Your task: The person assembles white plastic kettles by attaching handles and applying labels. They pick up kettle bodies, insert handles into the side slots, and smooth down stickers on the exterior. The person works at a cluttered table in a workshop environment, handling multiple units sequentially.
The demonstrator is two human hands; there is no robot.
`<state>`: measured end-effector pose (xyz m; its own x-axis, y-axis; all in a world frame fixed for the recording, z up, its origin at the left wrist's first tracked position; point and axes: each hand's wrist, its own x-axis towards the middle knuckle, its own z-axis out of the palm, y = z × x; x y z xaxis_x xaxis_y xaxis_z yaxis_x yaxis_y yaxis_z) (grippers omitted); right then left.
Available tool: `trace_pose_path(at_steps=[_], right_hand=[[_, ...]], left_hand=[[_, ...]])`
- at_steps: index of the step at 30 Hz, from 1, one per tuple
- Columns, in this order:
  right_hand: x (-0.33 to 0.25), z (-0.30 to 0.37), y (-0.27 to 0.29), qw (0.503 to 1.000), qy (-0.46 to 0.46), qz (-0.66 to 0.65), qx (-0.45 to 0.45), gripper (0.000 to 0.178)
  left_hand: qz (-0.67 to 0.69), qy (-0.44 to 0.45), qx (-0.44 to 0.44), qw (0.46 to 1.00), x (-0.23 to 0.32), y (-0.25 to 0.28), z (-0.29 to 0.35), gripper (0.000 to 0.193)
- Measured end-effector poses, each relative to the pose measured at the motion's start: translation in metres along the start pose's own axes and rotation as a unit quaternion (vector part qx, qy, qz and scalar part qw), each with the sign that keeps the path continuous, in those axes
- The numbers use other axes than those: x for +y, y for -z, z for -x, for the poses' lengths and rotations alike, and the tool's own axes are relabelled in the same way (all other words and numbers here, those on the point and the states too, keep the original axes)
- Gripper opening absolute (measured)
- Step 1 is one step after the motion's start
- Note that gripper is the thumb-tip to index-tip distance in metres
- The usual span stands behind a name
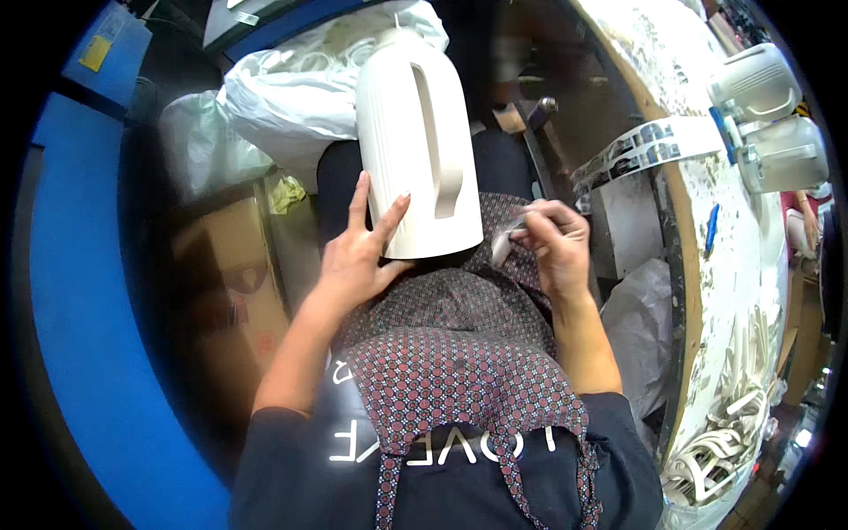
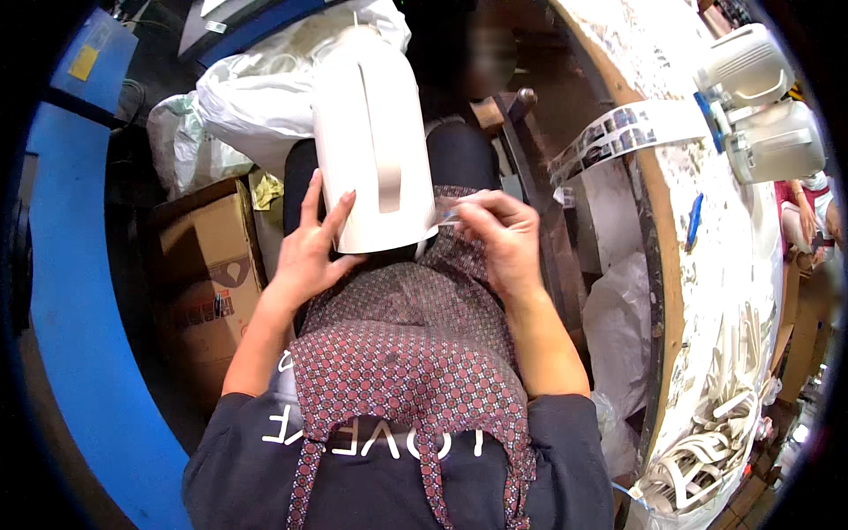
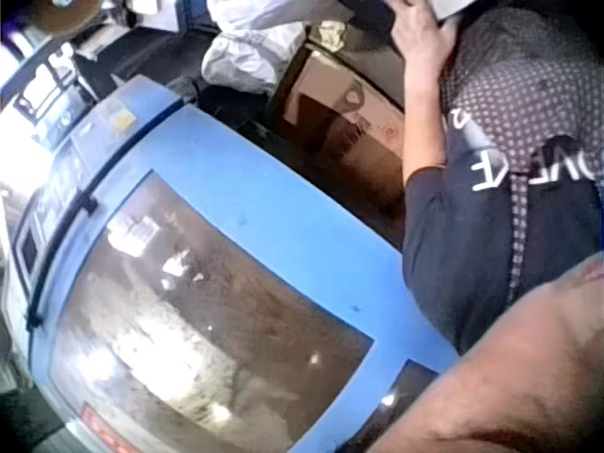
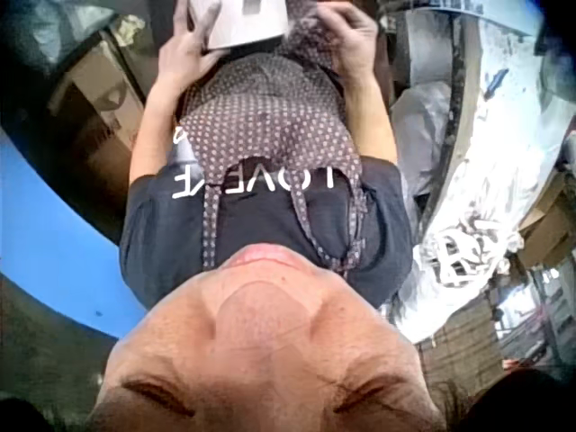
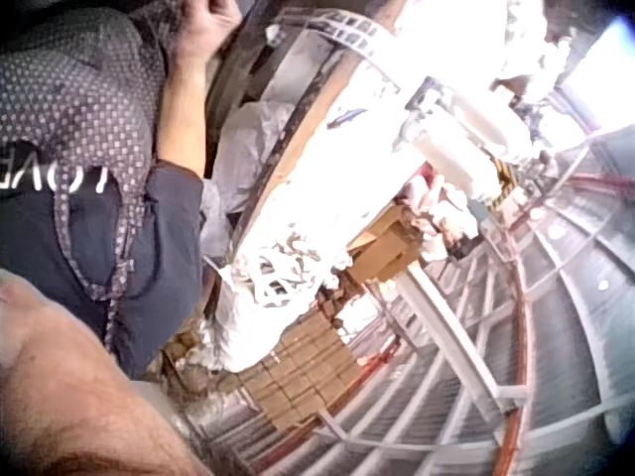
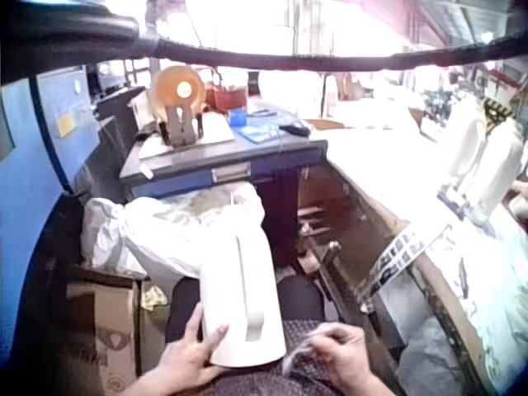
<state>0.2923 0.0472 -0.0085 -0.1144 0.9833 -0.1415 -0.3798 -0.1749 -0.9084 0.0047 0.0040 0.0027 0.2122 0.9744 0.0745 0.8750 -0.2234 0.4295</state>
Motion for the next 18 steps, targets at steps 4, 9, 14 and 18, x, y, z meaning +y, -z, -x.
trace_pose_path(at_steps=[4,9,14,18], right_hand=[[0.025,0.014,-0.028,0.993,-0.056,0.105,-0.017,0.006],[0.035,0.011,-0.034,0.991,-0.072,0.108,-0.035,0.008],[0.043,0.008,-0.03,0.991,-0.056,0.117,-0.033,0.009],[0.04,0.008,-0.031,0.989,-0.057,0.134,-0.029,0.009]], left_hand=[[0.283,0.087,0.043,0.954,0.015,0.021,0.013,0.038],[0.317,0.068,0.113,0.939,0.037,-0.004,0.003,0.013],[0.27,0.059,0.116,0.954,0.041,-0.005,-0.006,0.015],[0.248,0.055,0.122,0.959,0.044,-0.005,-0.009,0.018]])
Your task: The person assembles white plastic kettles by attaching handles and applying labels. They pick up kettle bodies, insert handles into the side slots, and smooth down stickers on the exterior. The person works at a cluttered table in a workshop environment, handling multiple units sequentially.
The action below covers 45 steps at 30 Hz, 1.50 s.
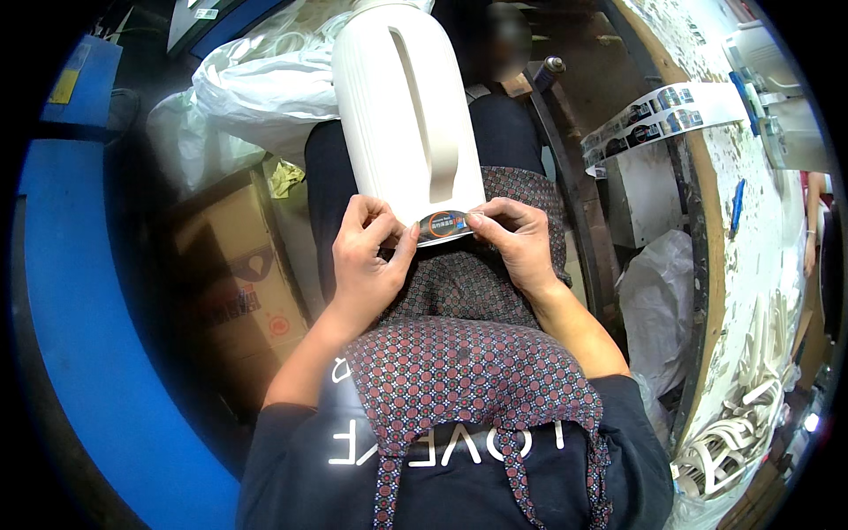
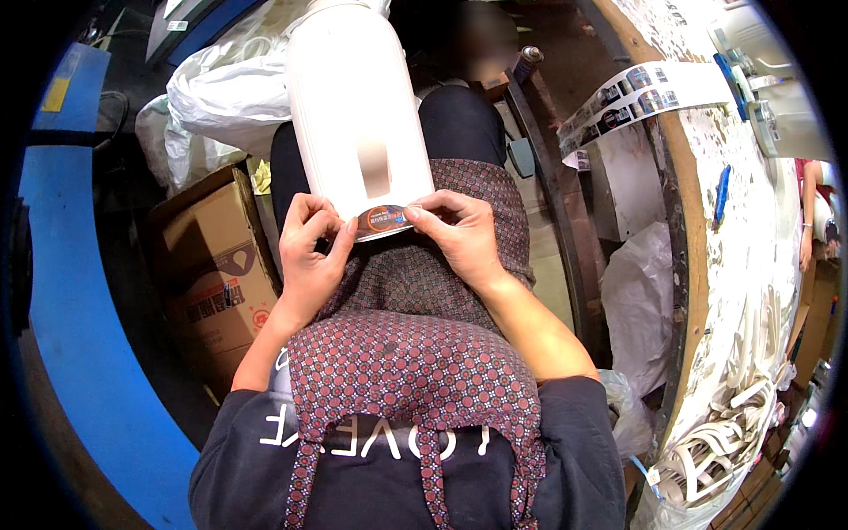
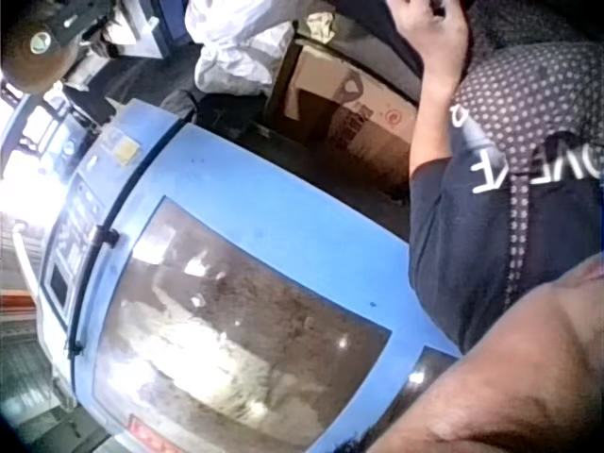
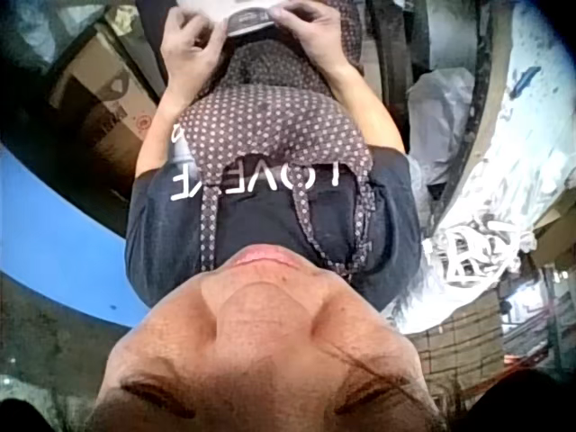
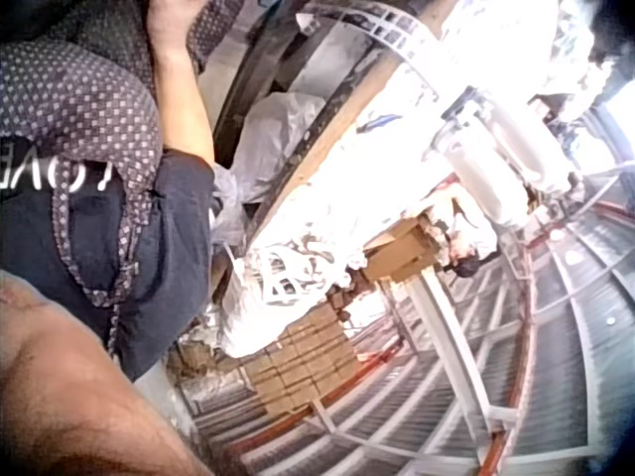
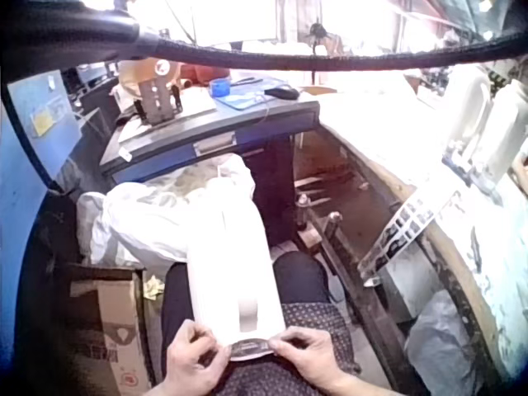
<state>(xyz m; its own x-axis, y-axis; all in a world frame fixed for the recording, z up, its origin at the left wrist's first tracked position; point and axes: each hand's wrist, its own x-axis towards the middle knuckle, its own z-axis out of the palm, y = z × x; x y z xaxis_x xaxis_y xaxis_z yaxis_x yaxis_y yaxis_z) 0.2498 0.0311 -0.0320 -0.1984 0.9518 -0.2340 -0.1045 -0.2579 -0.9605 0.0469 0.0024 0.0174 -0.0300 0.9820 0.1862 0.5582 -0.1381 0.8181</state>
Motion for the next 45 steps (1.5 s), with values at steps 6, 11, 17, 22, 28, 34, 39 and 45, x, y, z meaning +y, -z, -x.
trace_pose_path(at_steps=[6,11,17,22,28,34,39,45], right_hand=[[0.002,-0.001,0.001,1.0,0.014,0.006,0.0,0.008],[0.003,-0.002,-0.001,1.0,0.019,0.013,0.006,0.007],[-0.012,0.0,-0.013,0.886,0.323,0.331,0.039,0.012],[-0.021,-0.013,0.017,0.812,0.338,0.436,0.189,0.051],[0.012,-0.096,-0.06,0.864,0.381,0.296,0.146,0.088],[-0.006,-0.035,-0.004,0.85,0.491,0.19,-0.018,0.066],[-0.099,-0.044,0.012,0.939,0.307,0.138,-0.069,0.032],[-0.214,-0.057,-0.047,0.812,0.517,0.259,-0.077,0.039]], left_hand=[[-0.004,-0.006,0.003,1.0,0.0,-0.001,0.001,0.019],[-0.034,-0.015,-0.004,0.999,0.0,-0.001,0.0,0.02],[-0.106,-0.04,-0.02,0.993,-0.006,0.002,-0.001,0.025],[-0.126,-0.067,-0.006,0.99,-0.031,0.021,-0.013,0.026],[0.167,-0.019,0.106,0.98,-0.119,0.017,-0.092,0.056],[0.4,-0.064,-0.144,0.903,-0.144,0.084,-0.187,0.061],[0.395,-0.119,-0.198,0.889,-0.02,0.096,-0.173,0.089],[0.278,-0.199,-0.195,0.919,0.067,0.062,-0.163,0.128]])
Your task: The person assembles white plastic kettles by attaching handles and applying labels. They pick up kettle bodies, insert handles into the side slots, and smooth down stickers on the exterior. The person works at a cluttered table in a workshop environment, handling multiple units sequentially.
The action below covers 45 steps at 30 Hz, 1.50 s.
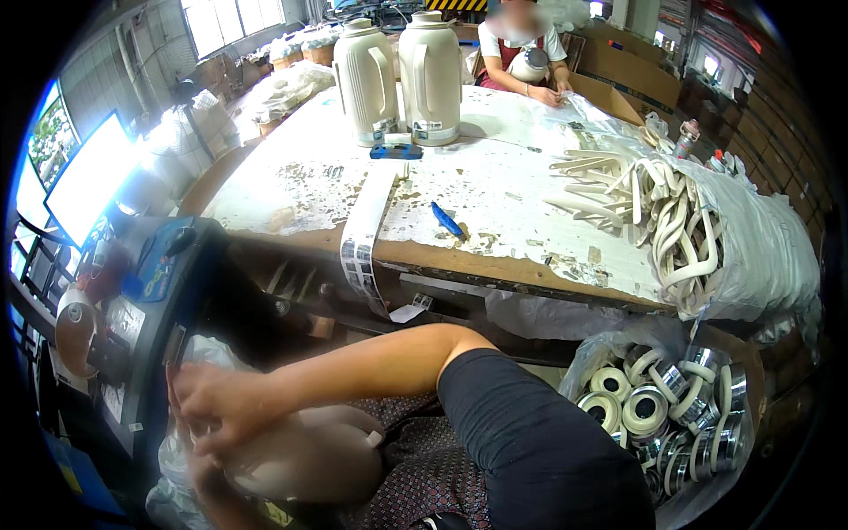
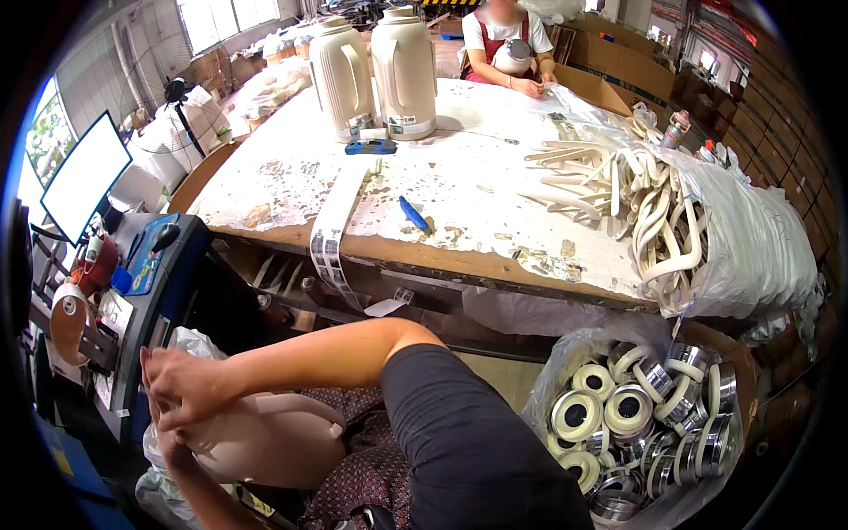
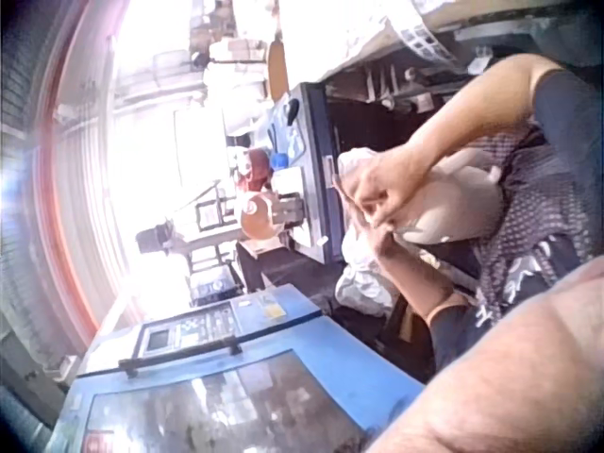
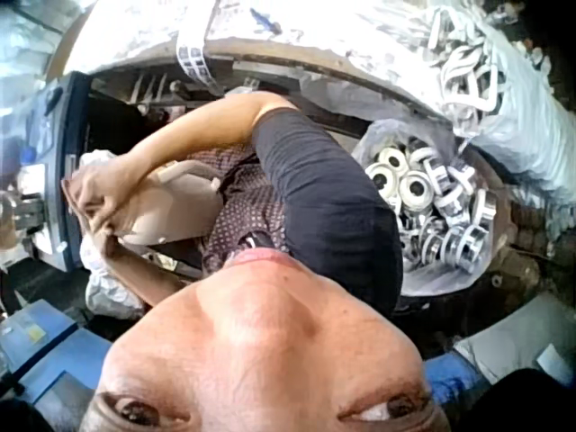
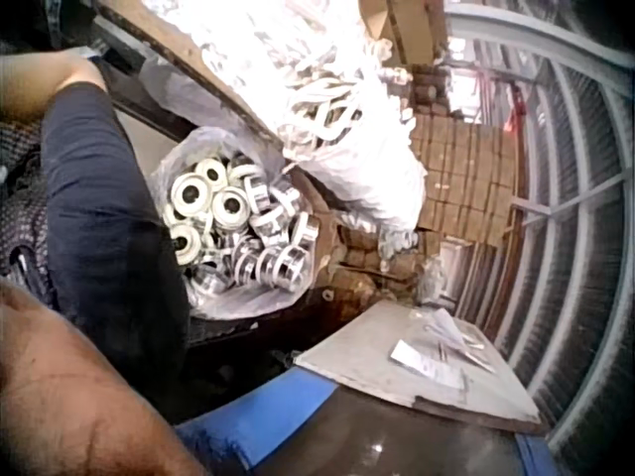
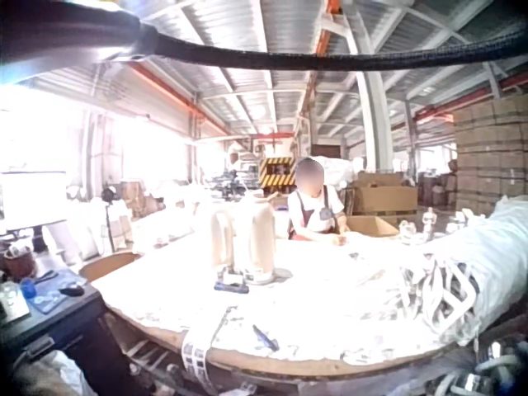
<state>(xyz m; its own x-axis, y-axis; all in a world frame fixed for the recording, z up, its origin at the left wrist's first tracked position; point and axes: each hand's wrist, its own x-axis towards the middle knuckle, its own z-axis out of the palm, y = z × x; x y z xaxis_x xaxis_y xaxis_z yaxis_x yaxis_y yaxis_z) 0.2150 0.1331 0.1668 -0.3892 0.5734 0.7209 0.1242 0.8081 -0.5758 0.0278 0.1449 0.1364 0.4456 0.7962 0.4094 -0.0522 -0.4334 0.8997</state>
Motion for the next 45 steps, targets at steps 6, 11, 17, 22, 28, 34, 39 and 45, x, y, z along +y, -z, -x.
trace_pose_path(at_steps=[6,11,17,22,28,34,39,45], right_hand=[[-0.008,0.016,-0.018,0.983,0.181,0.024,-0.023,0.026],[-0.012,0.027,-0.012,0.985,0.155,0.059,-0.055,0.021],[-0.002,0.051,-0.023,0.984,0.176,0.01,-0.007,0.023],[-0.01,0.05,-0.006,0.988,0.154,-0.013,-0.012,0.023],[-0.046,-0.011,0.033,0.943,0.319,0.064,0.076,0.026],[0.002,0.042,0.008,0.958,0.157,0.212,-0.11,0.011],[0.002,0.063,0.026,0.981,0.101,0.165,-0.023,0.016],[-0.019,-0.017,0.098,0.887,0.352,0.202,0.219,0.041]], left_hand=[[0.126,0.022,0.042,0.991,-0.028,0.008,0.016,0.128],[-0.315,0.075,-0.008,0.946,-0.046,0.029,0.019,0.08],[-0.306,0.019,-0.048,0.951,-0.016,-0.001,0.017,0.086],[-0.216,-0.118,-0.113,0.963,0.0,-0.001,0.003,0.096],[-0.483,-0.163,0.052,0.859,0.054,0.012,-0.013,0.037],[-0.288,-0.056,0.045,0.955,-0.041,-0.021,0.051,0.106],[-0.227,0.122,0.09,0.962,-0.072,-0.062,0.085,0.097],[-0.129,0.059,0.147,0.979,-0.129,-0.051,0.11,0.132]])
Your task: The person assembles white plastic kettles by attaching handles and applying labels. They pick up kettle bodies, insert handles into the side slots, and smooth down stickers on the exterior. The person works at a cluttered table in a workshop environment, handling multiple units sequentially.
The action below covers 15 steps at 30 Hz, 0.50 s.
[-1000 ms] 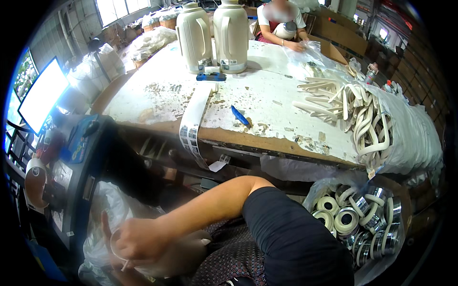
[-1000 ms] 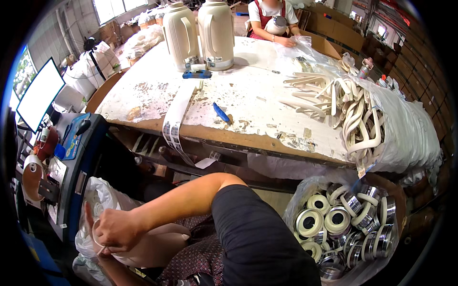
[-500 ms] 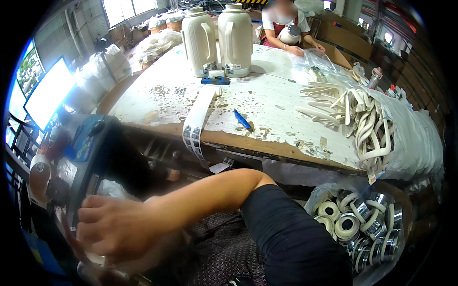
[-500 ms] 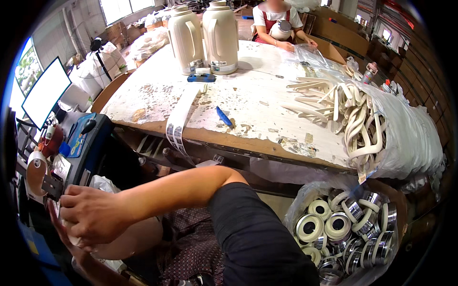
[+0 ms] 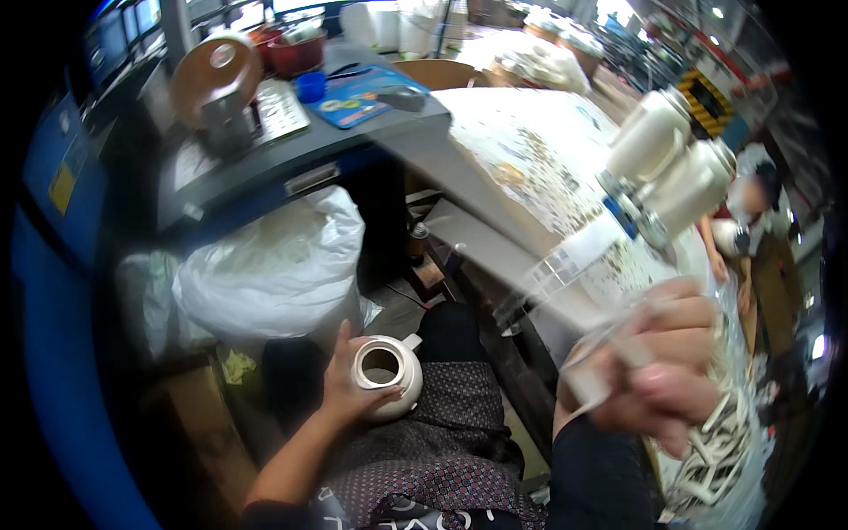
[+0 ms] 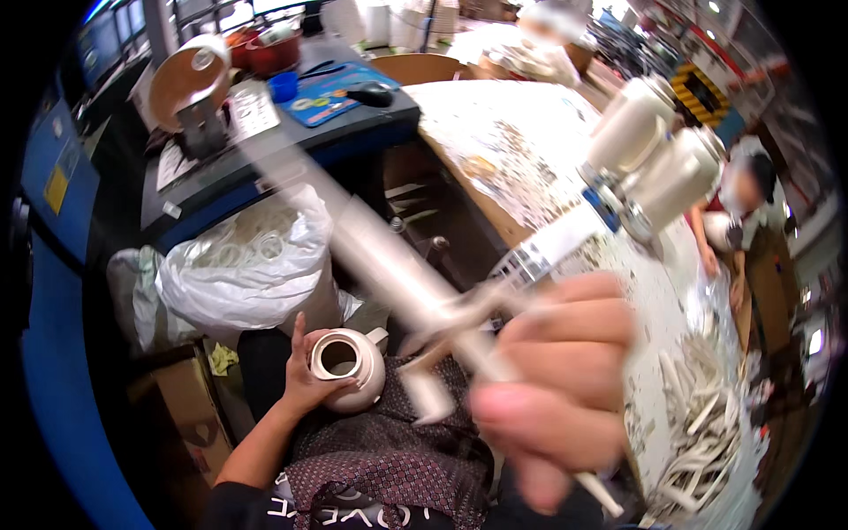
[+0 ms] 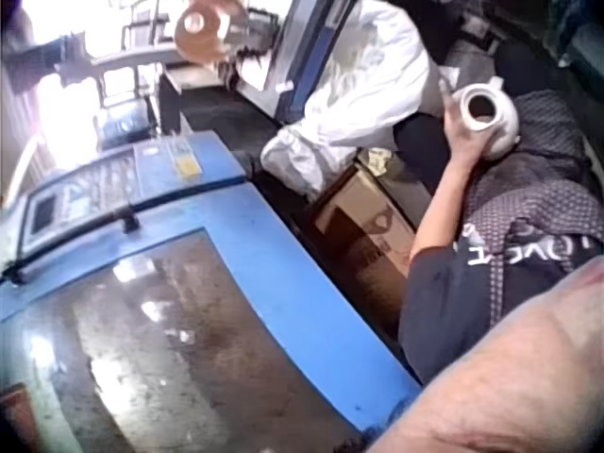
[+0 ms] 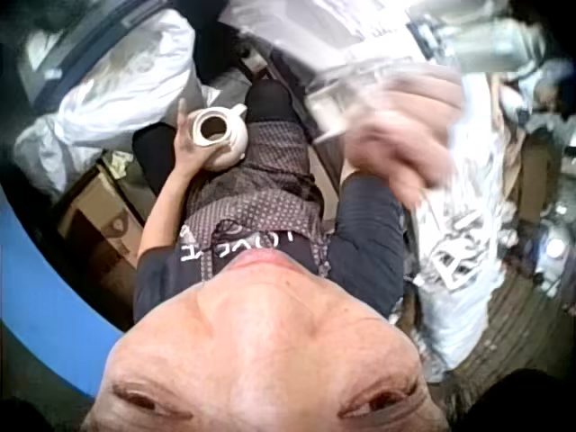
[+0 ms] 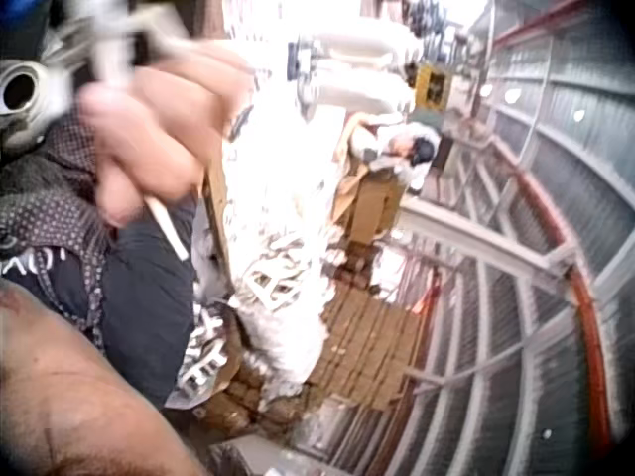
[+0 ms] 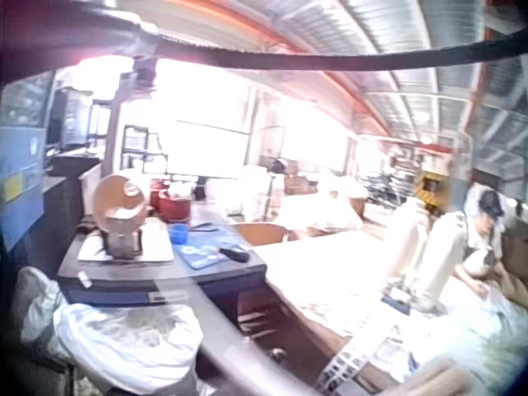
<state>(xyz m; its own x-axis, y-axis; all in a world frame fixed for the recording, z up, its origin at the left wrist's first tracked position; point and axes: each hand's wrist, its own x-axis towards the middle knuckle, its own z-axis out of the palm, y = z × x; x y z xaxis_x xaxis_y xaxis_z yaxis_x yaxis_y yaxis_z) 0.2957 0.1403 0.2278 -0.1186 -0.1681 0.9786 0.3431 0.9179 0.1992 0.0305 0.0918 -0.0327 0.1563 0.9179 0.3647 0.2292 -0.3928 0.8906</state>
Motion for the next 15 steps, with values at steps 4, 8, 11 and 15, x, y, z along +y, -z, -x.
trace_pose_path(at_steps=[4,8,11,15], right_hand=[[0.177,-0.012,-0.039,0.893,-0.109,0.366,-0.239,0.035],[0.121,0.08,-0.129,0.811,-0.457,0.043,-0.362,0.041],[0.086,0.165,-0.212,0.858,-0.117,-0.019,-0.499,0.024],[0.089,0.276,-0.317,0.83,-0.227,0.027,-0.509,0.019]], left_hand=[[-0.097,-0.056,0.0,0.994,0.012,0.002,-0.025,0.091],[-0.085,-0.066,-0.003,0.994,-0.01,0.0,-0.004,0.034],[-0.104,-0.056,-0.051,0.992,-0.031,0.009,-0.01,0.04],[-0.114,-0.046,-0.089,0.988,-0.036,0.008,-0.025,0.04]])
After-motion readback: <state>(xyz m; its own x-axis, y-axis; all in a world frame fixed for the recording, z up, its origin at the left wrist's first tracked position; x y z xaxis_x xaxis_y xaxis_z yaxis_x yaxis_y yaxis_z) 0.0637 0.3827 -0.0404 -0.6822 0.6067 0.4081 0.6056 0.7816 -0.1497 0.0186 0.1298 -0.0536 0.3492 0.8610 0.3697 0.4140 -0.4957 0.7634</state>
